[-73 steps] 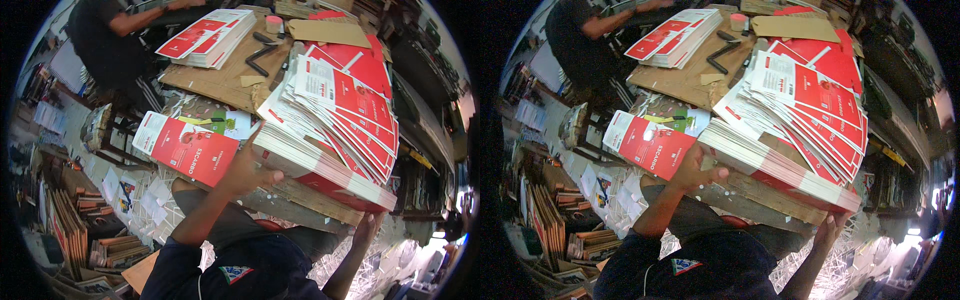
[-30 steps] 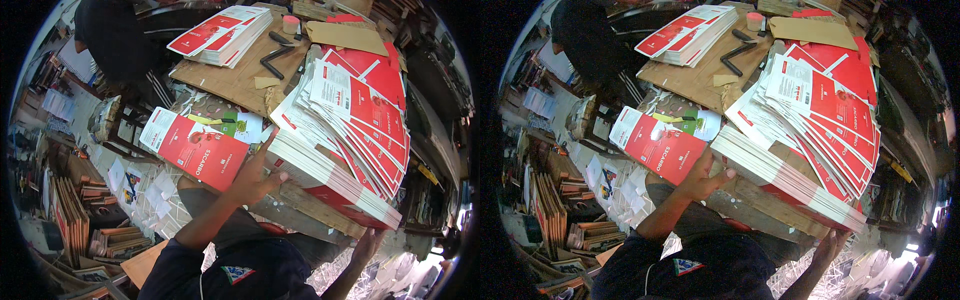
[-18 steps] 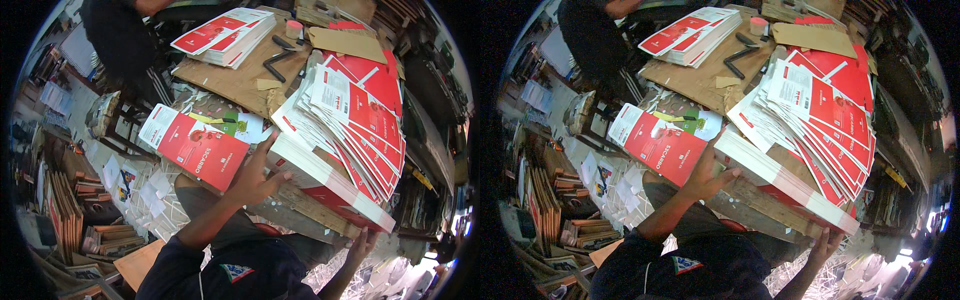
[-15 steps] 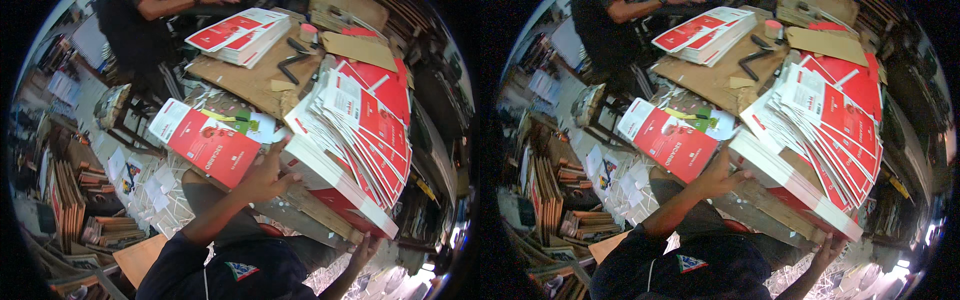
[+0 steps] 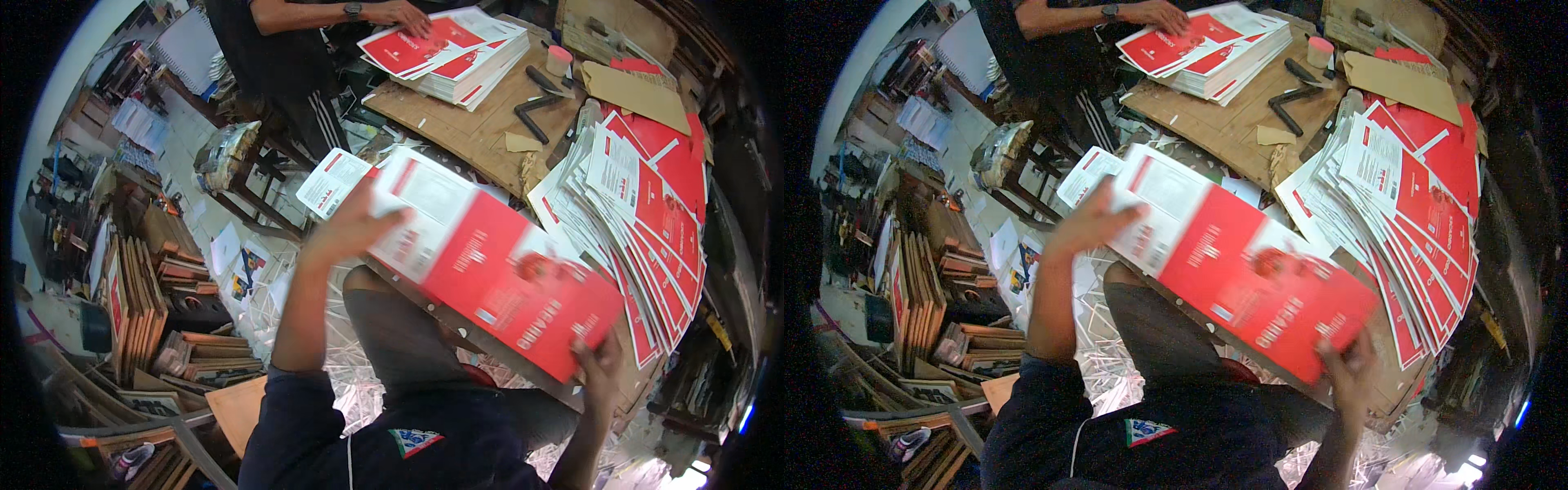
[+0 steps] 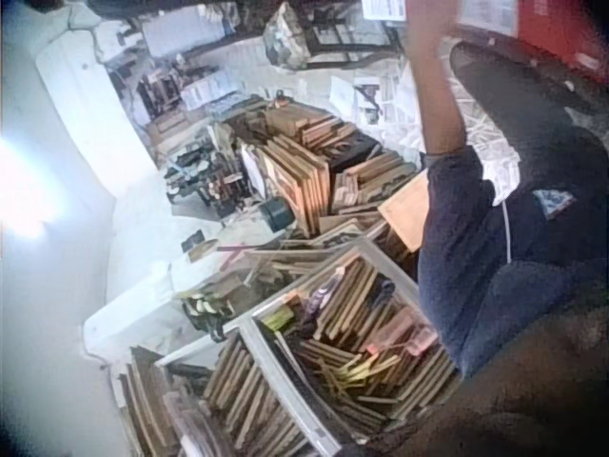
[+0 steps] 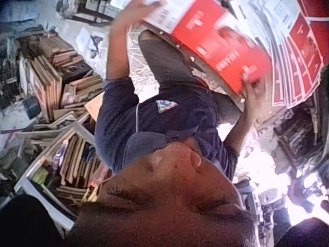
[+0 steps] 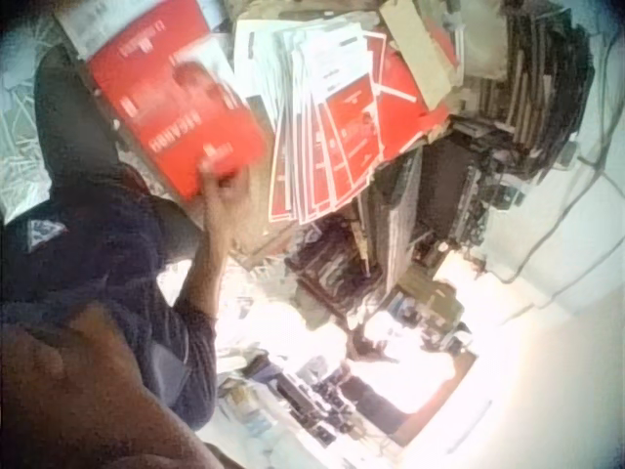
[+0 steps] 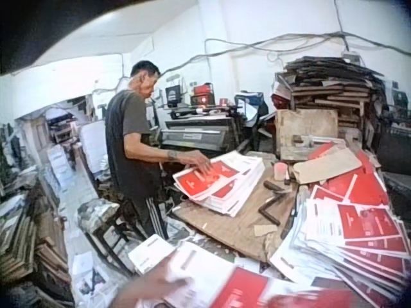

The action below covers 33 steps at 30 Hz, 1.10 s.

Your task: The person peels cut waste borders from stacks of printed packaging sheets by hand and aligns the separated sheets on the table.

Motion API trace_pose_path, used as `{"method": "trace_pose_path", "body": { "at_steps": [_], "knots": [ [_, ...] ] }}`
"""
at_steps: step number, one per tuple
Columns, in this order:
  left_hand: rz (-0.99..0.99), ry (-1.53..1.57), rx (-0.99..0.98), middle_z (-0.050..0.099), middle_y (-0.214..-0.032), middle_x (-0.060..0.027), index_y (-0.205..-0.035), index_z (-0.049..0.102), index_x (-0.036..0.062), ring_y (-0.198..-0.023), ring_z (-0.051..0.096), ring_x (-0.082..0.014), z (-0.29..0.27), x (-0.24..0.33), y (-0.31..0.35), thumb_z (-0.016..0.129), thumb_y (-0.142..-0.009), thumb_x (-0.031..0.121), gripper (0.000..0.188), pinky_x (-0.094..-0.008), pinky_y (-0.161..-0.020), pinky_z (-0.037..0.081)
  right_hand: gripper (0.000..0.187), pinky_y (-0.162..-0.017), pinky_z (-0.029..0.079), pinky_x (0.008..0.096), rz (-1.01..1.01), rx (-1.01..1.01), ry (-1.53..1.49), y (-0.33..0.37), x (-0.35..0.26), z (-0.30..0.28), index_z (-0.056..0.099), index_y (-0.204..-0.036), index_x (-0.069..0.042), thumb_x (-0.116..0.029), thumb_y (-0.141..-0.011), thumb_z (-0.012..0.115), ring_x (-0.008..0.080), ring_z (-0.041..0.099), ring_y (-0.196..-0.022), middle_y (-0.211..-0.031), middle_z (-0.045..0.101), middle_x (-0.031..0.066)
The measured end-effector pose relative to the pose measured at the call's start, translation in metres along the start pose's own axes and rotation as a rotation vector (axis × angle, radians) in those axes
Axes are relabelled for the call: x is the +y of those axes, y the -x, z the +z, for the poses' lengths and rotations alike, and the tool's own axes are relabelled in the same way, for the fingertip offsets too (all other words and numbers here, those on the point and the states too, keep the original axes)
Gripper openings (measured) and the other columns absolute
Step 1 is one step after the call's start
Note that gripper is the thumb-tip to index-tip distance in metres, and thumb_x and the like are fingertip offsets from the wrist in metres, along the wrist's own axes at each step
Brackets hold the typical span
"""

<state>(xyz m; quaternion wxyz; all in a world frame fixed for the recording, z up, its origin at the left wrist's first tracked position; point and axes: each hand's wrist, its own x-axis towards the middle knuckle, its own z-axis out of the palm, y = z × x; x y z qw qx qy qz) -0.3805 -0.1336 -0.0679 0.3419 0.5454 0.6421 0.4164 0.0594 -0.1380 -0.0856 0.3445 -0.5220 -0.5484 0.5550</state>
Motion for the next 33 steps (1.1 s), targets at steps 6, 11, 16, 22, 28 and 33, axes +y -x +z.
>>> {"method": "trace_pose_path", "body": {
  "at_steps": [6,11,16,22,28,33],
  "knots": [
    [-0.394,-0.302,0.101,0.073,-0.09,-0.0064,-0.107,0.073,-0.0029,-0.076,0.067,-0.0135,-0.17,-0.081,-0.024,0.073,-0.085,0.032,0.042,-0.031,-0.069,0.054,0.047,-0.086,0.054,0.033,0.204,-0.395,-0.141,-0.071,-0.006,0.128,0.056,-0.126,0.003,-0.026,-0.094,0.074,0.0176,0.066,-0.097,-0.111,0.069,0.0116],
    [-0.424,-0.47,0.218,0.074,-0.09,-0.0095,-0.101,0.076,-0.0019,-0.074,0.067,-0.0157,-0.241,-0.058,-0.066,0.075,-0.078,0.051,0.057,-0.033,-0.067,0.052,0.033,-0.077,0.056,0.0321,0.203,-0.387,-0.339,-0.113,-0.053,0.172,0.061,-0.116,0.0,-0.023,-0.095,0.07,0.0176,0.068,-0.088,-0.105,0.07,0.0094],
    [-0.273,-0.357,0.214,0.074,-0.095,-0.005,-0.112,0.073,0.0059,-0.078,0.067,-0.013,-0.241,0.043,-0.09,0.067,-0.087,0.043,0.045,-0.0289,-0.07,0.054,0.045,-0.079,0.056,0.0324,-0.038,-0.368,-0.269,-0.135,-0.113,0.155,0.059,-0.12,0.0,-0.035,-0.095,0.068,0.0173,0.07,-0.089,-0.108,0.071,0.01],
    [-0.304,-0.304,0.183,0.074,-0.095,-0.0069,-0.112,0.073,0.0066,-0.08,0.068,-0.0147,-0.257,0.003,-0.113,0.068,-0.086,0.042,0.044,-0.0302,-0.072,0.055,0.046,-0.079,0.056,0.0324,-0.011,-0.339,-0.243,-0.122,-0.112,0.159,0.058,-0.124,0.001,-0.035,-0.097,0.066,0.0176,0.071,-0.091,-0.112,0.071,0.0107],
    [-0.415,-0.304,0.035,0.076,-0.101,-0.0111,-0.114,0.074,-0.001,-0.083,0.071,-0.0182,-0.2,-0.037,-0.083,0.073,-0.079,0.044,0.057,-0.0317,-0.077,0.054,0.041,-0.08,0.058,0.0354,0.113,-0.368,-0.187,-0.107,-0.054,0.16,0.059,-0.121,-0.003,-0.032,-0.096,0.07,0.0172,0.071,-0.092,-0.111,0.071,0.0085],
    [-0.518,-0.147,-0.02,0.075,-0.101,-0.0155,-0.112,0.072,-0.007,-0.086,0.07,-0.0176,-0.194,-0.111,-0.062,0.073,-0.081,0.042,0.058,-0.0314,-0.079,0.054,0.038,-0.071,0.064,0.0324,0.31,-0.463,-0.266,-0.095,-0.025,0.18,0.057,-0.123,0.001,-0.023,-0.096,0.07,0.0177,0.072,-0.087,-0.108,0.07,0.0117]
  ]
}}
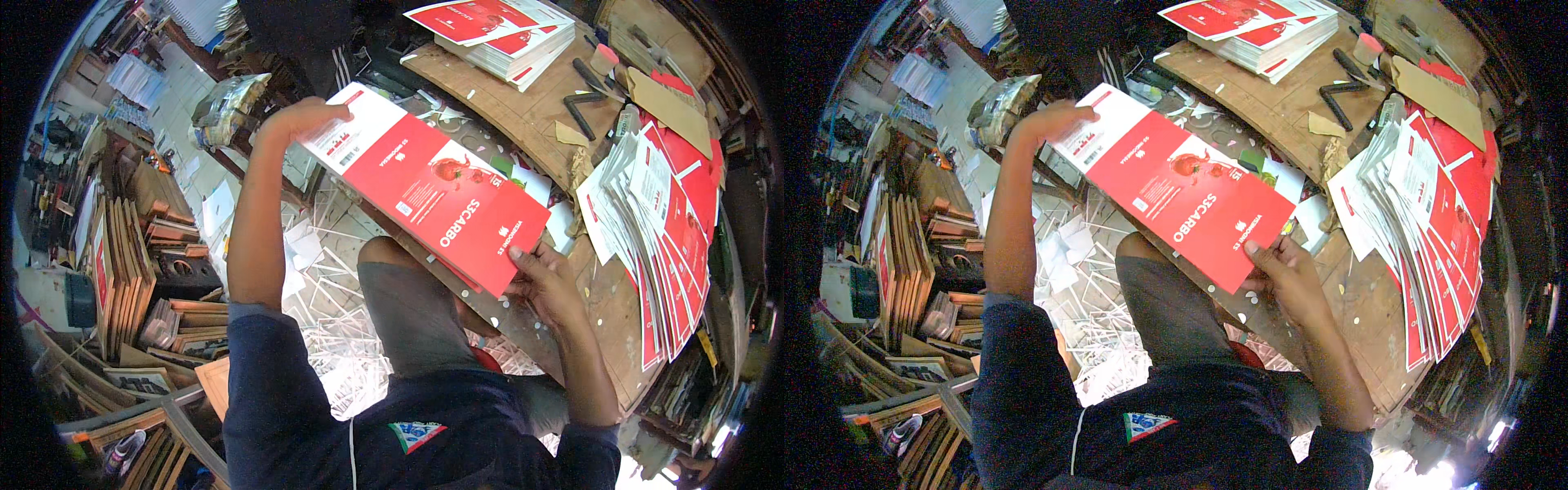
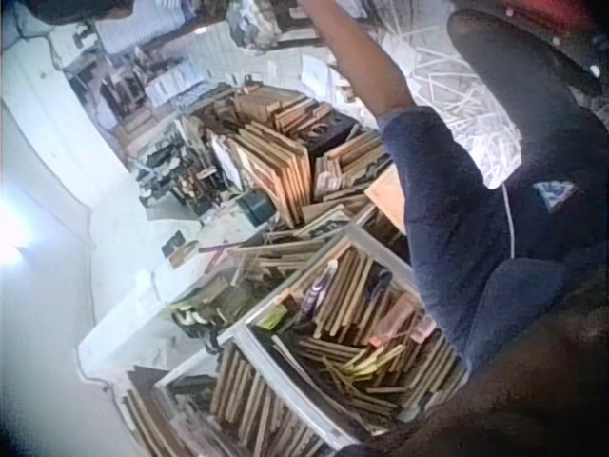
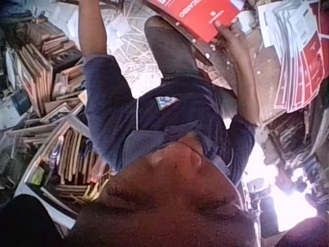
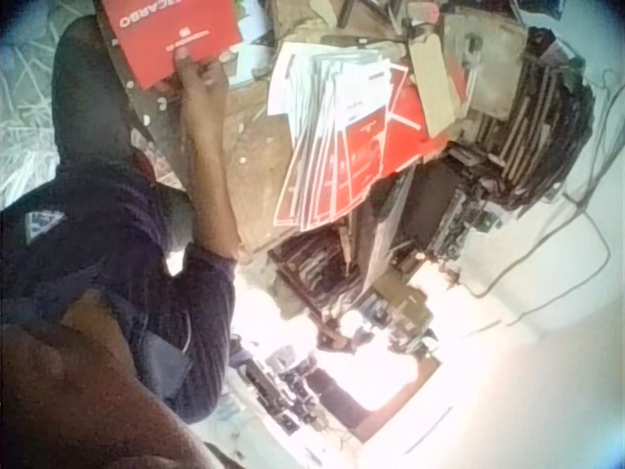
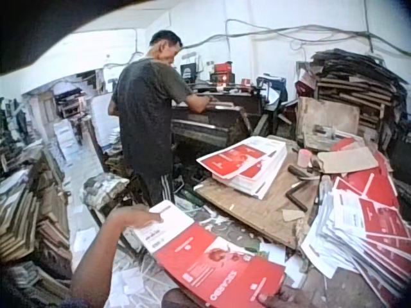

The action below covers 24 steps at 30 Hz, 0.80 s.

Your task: The person peels cut waste borders from stacks of printed packaging sheets by hand and aligns the separated sheets on the table.

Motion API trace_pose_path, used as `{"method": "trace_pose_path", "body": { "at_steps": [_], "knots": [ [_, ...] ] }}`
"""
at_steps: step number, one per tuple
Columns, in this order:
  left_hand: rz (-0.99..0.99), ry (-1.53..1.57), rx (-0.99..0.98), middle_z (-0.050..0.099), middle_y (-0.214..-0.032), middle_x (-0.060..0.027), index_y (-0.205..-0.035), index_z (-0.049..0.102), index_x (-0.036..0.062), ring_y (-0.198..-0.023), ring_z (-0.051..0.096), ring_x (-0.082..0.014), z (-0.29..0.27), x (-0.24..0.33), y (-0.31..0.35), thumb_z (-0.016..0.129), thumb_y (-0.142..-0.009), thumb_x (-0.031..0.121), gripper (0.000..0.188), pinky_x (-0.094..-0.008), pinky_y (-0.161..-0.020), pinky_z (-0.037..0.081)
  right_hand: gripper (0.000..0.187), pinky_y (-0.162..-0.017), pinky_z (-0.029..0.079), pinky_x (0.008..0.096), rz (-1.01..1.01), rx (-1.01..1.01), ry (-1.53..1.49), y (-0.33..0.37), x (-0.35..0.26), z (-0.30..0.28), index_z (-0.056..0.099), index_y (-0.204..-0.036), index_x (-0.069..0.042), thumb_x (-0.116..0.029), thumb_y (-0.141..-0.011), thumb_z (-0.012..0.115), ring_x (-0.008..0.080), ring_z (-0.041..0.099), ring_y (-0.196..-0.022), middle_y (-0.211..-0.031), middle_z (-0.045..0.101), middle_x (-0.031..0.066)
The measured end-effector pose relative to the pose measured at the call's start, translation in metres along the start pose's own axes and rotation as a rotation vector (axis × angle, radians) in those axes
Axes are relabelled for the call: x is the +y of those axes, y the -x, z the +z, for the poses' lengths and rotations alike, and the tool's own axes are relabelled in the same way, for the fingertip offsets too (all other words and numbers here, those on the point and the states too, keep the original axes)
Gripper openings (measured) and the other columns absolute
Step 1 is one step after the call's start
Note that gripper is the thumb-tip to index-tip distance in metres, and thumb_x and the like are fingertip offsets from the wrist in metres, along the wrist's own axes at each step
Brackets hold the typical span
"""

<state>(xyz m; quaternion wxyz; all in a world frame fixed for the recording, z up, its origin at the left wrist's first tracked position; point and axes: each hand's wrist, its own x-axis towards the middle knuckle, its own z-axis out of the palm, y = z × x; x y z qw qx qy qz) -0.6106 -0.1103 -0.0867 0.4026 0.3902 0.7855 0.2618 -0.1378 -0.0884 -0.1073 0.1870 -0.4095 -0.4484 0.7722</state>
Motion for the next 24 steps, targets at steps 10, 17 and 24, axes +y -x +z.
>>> {"method": "trace_pose_path", "body": {
  "at_steps": [10,17,24],
  "knots": [
    [0.155,-0.045,0.212,0.049,-0.147,-0.0225,-0.151,0.036,-0.0042,-0.126,0.055,-0.0297,-0.008,-0.052,-0.002,0.085,-0.072,0.041,0.103,-0.0384,-0.103,0.046,0.07,-0.081,0.059,0.0374,-0.382,0.326,0.954,0.002,0.002,-0.033,0.042,-0.141,0.008,-0.026,-0.09,0.076,0.0277,0.065,-0.109,-0.123,0.061,0.021],
    [0.327,-0.378,0.095,0.044,-0.152,-0.0223,-0.153,0.033,0.001,-0.137,0.048,-0.0346,0.007,-0.075,0.05,0.095,-0.055,0.017,0.117,-0.0418,-0.111,0.042,0.078,-0.103,0.048,0.0443,-0.528,0.11,1.355,-0.034,-0.033,-0.045,0.046,-0.142,0.0,-0.011,-0.074,0.081,0.0379,0.055,-0.125,-0.131,0.057,0.0215],
    [0.309,-0.567,0.401,0.07,-0.113,-0.0256,-0.139,0.05,0.0042,-0.108,0.066,-0.0435,0.034,-0.058,0.039,0.087,-0.062,0.015,0.086,-0.0479,-0.095,0.052,0.028,-0.079,0.055,0.0455,-0.536,-0.006,1.358,-0.068,-0.036,-0.033,0.071,-0.099,-0.001,-0.014,-0.075,0.075,0.0399,0.07,-0.086,-0.09,0.07,0.0238]
  ]
}}
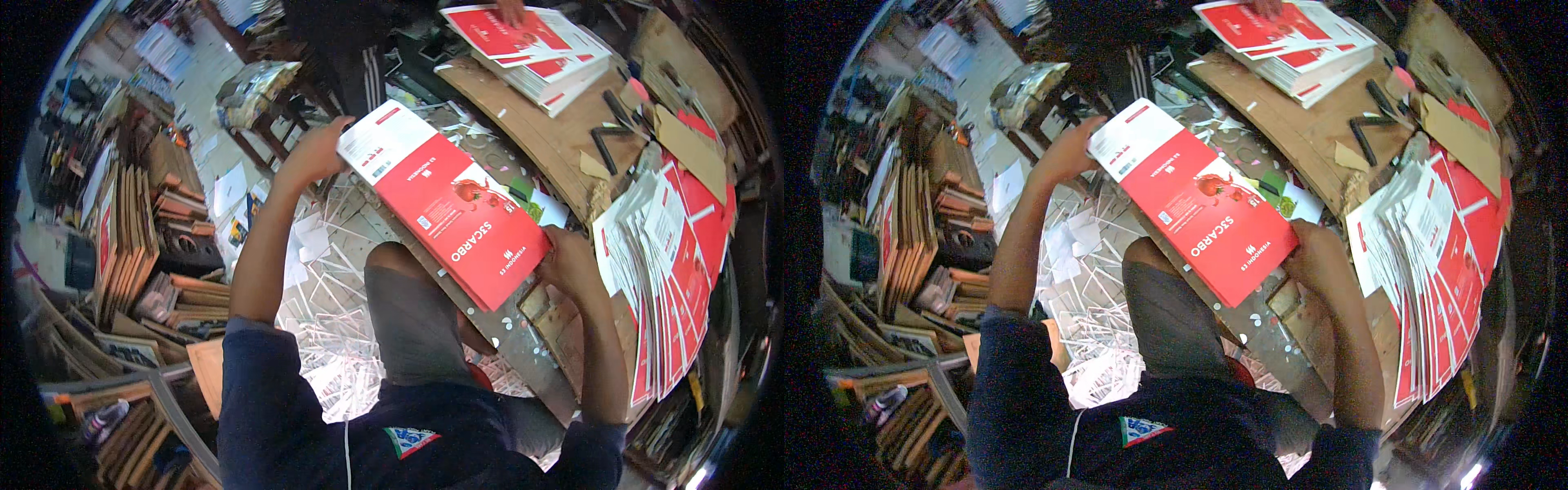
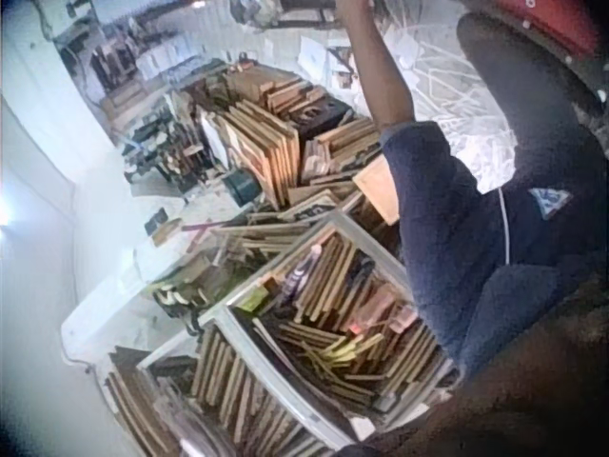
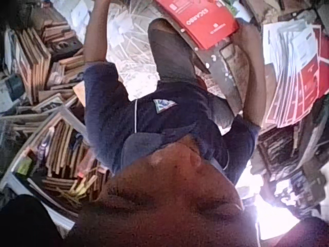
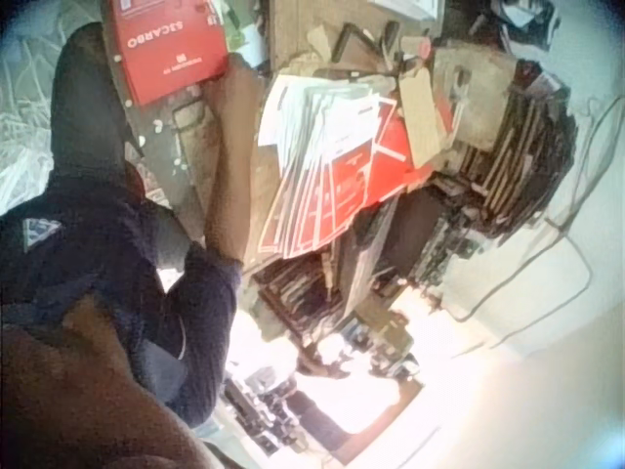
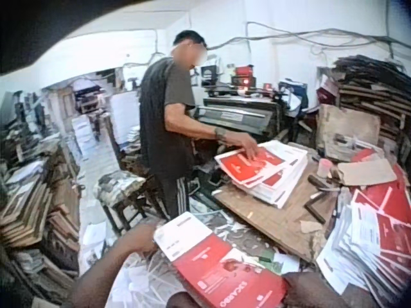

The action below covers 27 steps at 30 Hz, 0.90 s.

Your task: The person peels cut waste borders from stacks of printed packaging sheets by hand and aligns the separated sheets on the table.

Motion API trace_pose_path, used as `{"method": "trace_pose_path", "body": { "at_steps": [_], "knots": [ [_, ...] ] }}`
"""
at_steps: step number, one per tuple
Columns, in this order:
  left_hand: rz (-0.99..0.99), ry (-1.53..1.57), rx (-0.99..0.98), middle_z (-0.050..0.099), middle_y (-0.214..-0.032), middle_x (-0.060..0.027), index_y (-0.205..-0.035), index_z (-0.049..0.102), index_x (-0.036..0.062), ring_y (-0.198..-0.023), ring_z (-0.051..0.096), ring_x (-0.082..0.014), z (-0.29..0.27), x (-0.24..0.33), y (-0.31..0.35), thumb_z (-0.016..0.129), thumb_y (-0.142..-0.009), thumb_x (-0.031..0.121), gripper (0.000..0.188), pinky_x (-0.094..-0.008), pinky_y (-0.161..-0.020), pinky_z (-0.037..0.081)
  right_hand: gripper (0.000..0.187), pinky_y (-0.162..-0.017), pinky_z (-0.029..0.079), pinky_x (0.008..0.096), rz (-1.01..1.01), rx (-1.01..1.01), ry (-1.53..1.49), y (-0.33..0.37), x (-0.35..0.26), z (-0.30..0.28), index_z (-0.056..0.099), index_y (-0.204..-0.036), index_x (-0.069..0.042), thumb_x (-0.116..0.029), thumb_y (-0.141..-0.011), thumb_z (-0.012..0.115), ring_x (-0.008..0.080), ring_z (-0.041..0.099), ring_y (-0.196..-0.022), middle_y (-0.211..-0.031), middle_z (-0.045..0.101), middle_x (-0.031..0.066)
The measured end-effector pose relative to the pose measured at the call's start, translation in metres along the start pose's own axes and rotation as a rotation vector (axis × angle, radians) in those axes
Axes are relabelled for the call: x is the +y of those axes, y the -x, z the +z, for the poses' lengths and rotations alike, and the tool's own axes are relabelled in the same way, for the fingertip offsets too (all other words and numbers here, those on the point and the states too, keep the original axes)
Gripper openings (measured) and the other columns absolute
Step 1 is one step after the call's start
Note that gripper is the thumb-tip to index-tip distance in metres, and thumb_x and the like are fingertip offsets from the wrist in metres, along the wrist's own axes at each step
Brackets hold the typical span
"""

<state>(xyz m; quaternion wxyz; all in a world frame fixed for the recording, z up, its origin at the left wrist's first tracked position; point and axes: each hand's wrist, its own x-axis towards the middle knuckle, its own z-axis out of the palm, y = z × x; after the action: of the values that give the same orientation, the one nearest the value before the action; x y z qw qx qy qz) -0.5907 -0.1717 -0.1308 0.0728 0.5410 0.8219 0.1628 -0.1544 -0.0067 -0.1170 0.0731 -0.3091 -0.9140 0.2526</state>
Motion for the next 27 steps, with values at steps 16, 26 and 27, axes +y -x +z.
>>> {"method": "trace_pose_path", "body": {
  "at_steps": [16,26,27],
  "knots": [
    [-0.268,0.603,0.407,0.039,-0.151,-0.0322,-0.161,0.006,0.0051,-0.141,0.044,-0.0369,0.09,0.002,0.075,0.076,-0.072,0.002,0.113,-0.0396,-0.106,0.047,0.047,-0.09,0.053,0.0357,0.134,-0.147,-0.281,0.012,0.032,-0.011,0.06,-0.13,0.002,-0.003,-0.084,0.066,0.0243,0.068,-0.107,-0.118,0.07,0.016],
    [-0.436,2.14,-0.335,0.027,-0.162,-0.0137,-0.159,0.002,0.0068,-0.148,0.031,-0.0255,0.096,0.29,0.197,0.073,-0.084,0.003,0.103,-0.0437,-0.119,0.03,0.057,-0.09,0.049,0.0267,0.246,-0.277,-0.45,-0.021,0.002,-0.01,0.06,-0.133,0.006,-0.039,-0.099,0.067,0.0108,0.064,-0.095,-0.104,0.072,0.0073],
    [-0.465,2.166,-0.406,0.028,-0.161,-0.0134,-0.159,0.004,0.0055,-0.149,0.027,-0.0236,0.089,0.29,0.192,0.074,-0.084,0.005,0.102,-0.0435,-0.12,0.028,0.056,-0.088,0.049,0.0271,0.251,-0.249,-0.481,-0.021,-0.003,-0.009,0.061,-0.131,0.007,-0.04,-0.1,0.065,0.011,0.064,-0.093,-0.102,0.072,0.007]
  ]
}}
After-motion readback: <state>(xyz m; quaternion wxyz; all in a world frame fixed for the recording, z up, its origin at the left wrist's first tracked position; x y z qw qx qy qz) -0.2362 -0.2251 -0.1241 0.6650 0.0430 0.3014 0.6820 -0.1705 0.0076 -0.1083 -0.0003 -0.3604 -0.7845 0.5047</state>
